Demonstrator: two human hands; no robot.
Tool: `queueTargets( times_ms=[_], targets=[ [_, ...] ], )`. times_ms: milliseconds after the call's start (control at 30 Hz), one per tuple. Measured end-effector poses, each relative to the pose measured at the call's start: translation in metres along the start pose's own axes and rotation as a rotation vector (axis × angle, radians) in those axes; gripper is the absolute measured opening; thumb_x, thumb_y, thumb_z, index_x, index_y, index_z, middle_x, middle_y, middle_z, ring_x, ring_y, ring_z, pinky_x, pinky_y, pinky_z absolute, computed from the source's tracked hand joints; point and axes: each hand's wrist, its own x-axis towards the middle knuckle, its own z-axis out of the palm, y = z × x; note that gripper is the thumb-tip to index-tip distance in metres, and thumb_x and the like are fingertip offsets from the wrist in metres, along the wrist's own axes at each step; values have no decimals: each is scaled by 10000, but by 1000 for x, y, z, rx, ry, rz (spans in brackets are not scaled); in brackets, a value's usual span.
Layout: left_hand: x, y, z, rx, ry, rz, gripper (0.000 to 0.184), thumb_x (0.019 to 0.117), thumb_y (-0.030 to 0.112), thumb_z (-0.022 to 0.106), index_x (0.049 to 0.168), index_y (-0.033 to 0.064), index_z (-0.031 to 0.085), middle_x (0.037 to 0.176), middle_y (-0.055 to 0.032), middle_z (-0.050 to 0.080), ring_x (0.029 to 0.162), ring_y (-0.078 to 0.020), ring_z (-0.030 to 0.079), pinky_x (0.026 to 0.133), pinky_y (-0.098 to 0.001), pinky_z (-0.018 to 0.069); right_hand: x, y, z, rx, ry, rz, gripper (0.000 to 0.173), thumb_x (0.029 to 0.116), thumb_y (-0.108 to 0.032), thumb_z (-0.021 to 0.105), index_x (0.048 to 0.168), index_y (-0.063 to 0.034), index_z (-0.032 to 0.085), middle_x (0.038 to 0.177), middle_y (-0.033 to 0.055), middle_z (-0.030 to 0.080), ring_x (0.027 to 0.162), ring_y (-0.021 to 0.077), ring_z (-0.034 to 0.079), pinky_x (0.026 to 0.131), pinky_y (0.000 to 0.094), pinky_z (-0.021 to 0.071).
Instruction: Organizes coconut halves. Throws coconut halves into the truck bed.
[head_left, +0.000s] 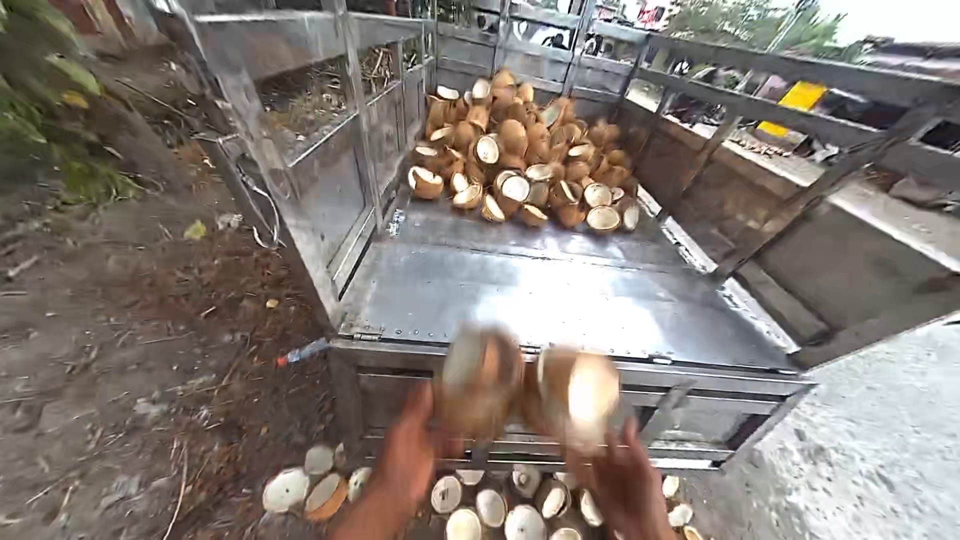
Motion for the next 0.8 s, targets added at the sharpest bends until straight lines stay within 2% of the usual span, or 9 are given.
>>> queueTargets(
  times_ms=[100, 167, 233, 333, 433, 533, 600, 700, 800],
  targets=[
    [49, 135, 97, -181, -295, 374, 787, 1051, 623, 17, 1541, 66, 279, 1330, -127, 675, 910, -159, 736, 674, -256, 584, 78, -124, 69, 194, -376, -364, 790, 1018, -714, 231, 1494, -95, 348, 1347, 65, 662, 1203, 192, 667, 972, 366, 569],
    [41, 171, 128, -135, -418, 533, 648, 1084, 553, 79, 1563, 159, 266, 1370, -98, 641, 1000, -199, 727, 676, -298, 602, 74, -162, 98, 97, -513, -483, 713, 1040, -669, 116, 1477, -189, 411, 1355, 8, 642, 1145, 159, 675, 891, 334, 584],
    [28, 164, 121, 26, -518, 571, 498, 1111, 389, 190, 1542, 170, 306, 1341, -84, 657, 989, -224, 730, 617, -320, 613, 56, -150, 102, -76, -668, -501, 640, 1064, -580, 72, 1497, -274, 431, 1303, -40, 646, 994, 118, 680, 759, 291, 589],
    [20, 95, 35, 214, -623, 343, 506, 1070, 290, 429, 1546, 134, 361, 1274, -97, 681, 890, -212, 733, 552, -318, 609, 34, -45, 63, -281, -850, -251, 572, 1000, -677, 399, 1506, -418, 469, 1217, -66, 698, 840, 102, 699, 655, 271, 601],
    [26, -30, -128, 260, -310, -85, 501, 1020, 302, 525, 1501, 171, 482, 1277, -85, 689, 956, -204, 715, 698, -328, 614, 20, 121, -25, -431, -638, 336, 628, 939, -570, 645, 1438, -204, 534, 1207, 84, 720, 968, 232, 724, 734, 373, 624],
    [37, -163, -292, 56, 438, -528, 477, 1090, 360, 462, 1502, 119, 458, 1335, -154, 631, 1090, -274, 668, 890, -430, 558, 8, 256, -69, -704, -207, 827, 460, 1059, -299, 514, 1447, -54, 475, 1200, 130, 680, 1023, 246, 685, 807, 430, 590],
    [55, -216, -378, -56, 748, -683, 497, 1086, 406, 454, 1480, 103, 449, 1306, -153, 601, 1050, -256, 638, 880, -417, 536, 24, 330, -71, -759, -33, 995, 401, 1102, -297, 445, 1415, -56, 515, 1138, 131, 700, 964, 244, 695, 773, 423, 582],
    [83, -255, -461, -25, 902, -751, 464, 1100, 377, 436, 1428, 54, 497, 1215, -171, 618, 960, -234, 629, 827, -386, 531, 75, 429, -51, -780, 18, 1051, 402, 1119, -336, 339, 1341, -70, 543, 1025, 76, 699, 830, 168, 677, 690, 343, 565],
    [140, -281, -540, 92, 912, -705, 561, 1085, 389, 484, 1496, 12, 425, 1388, -268, 534, 1137, -355, 598, 944, -505, 513, 153, 533, -16, -872, 33, 952, 389, 1116, -333, 365, 1335, -57, 531, 1025, 71, 685, 828, 159, 672, 692, 341, 569]
  ],
)
